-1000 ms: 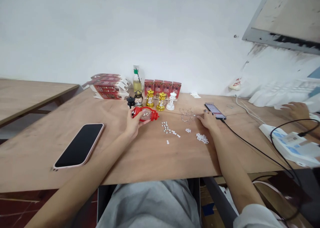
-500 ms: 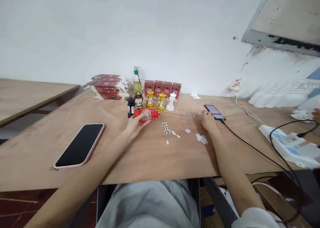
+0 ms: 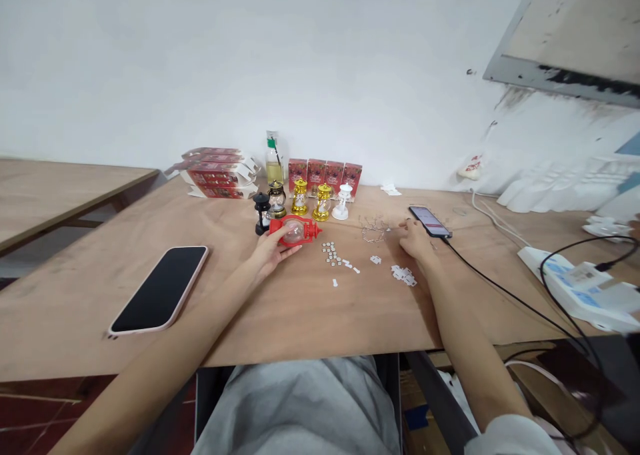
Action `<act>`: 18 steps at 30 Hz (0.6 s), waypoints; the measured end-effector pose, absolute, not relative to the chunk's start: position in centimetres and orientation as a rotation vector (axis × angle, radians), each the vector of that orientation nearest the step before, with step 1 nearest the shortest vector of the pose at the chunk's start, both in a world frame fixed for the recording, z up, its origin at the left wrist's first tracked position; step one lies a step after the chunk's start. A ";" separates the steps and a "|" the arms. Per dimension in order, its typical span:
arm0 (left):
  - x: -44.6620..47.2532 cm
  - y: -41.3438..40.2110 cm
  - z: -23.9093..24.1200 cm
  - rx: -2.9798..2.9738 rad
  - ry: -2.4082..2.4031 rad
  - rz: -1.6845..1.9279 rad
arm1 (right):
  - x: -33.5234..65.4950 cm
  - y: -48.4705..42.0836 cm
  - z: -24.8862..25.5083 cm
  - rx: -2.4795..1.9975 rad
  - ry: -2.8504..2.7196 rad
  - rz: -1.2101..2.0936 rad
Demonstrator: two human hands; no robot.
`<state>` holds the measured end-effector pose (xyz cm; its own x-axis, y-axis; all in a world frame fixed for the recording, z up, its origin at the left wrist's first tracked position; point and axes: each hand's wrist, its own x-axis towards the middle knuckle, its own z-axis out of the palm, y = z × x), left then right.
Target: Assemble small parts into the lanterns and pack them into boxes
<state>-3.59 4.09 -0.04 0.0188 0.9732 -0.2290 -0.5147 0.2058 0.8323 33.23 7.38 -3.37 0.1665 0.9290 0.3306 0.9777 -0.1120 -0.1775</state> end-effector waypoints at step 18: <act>-3.2 4.0 0.6 0.584 1.067 1.253 | 32.1 7.1 -2.9 -2.217 -1.960 -0.138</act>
<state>-3.20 4.00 0.59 -0.0435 0.9465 -0.3199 -0.4666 0.2639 0.8442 32.10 7.09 -2.92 0.1272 0.9740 0.1873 0.9907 -0.1153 -0.0728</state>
